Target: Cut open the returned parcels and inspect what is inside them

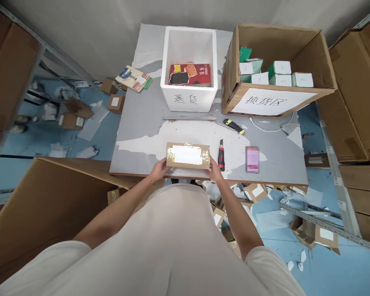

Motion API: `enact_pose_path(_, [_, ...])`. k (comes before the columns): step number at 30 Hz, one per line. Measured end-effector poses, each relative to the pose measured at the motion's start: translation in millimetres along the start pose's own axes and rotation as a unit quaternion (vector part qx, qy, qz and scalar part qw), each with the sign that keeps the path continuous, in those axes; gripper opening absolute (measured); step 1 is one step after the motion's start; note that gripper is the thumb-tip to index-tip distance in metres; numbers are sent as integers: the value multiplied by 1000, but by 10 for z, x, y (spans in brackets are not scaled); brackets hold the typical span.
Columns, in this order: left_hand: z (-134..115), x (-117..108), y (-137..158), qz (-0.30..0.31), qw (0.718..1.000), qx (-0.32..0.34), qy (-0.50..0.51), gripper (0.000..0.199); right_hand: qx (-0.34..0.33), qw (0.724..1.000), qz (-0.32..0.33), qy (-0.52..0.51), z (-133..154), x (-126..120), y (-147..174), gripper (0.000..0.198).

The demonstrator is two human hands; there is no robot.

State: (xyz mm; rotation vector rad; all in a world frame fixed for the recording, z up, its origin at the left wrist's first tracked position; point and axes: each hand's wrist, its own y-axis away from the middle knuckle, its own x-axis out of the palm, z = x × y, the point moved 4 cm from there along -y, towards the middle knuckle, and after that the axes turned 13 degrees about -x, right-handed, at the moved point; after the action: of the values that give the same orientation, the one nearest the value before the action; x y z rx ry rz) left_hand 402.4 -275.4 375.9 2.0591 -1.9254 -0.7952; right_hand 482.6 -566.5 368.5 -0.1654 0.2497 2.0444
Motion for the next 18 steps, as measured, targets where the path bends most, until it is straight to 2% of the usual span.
enact_pose_path(4, [-94, -24, -8, -9, 1000, -16, -6, 59, 15, 1000, -10, -16, 85, -23, -50, 65])
enact_pose_path(7, [-207, -110, -46, -61, 994, -21, -87, 47, 4, 1000, 5, 27, 111, -105, -100, 46])
enact_pose_path(9, [-293, -141, -103, -101, 982, -26, -159, 45, 3, 997, -11, 81, 111, -169, -170, 40])
enact_pose_path(13, [-401, -86, -277, -138, 964, -49, -224, 53, 27, 985, -51, 162, 63, -228, -366, 55])
enact_pose_path(18, [-398, -9, -455, -145, 966, -65, -206, 51, 60, 991, -40, 115, -77, -194, -474, 63])
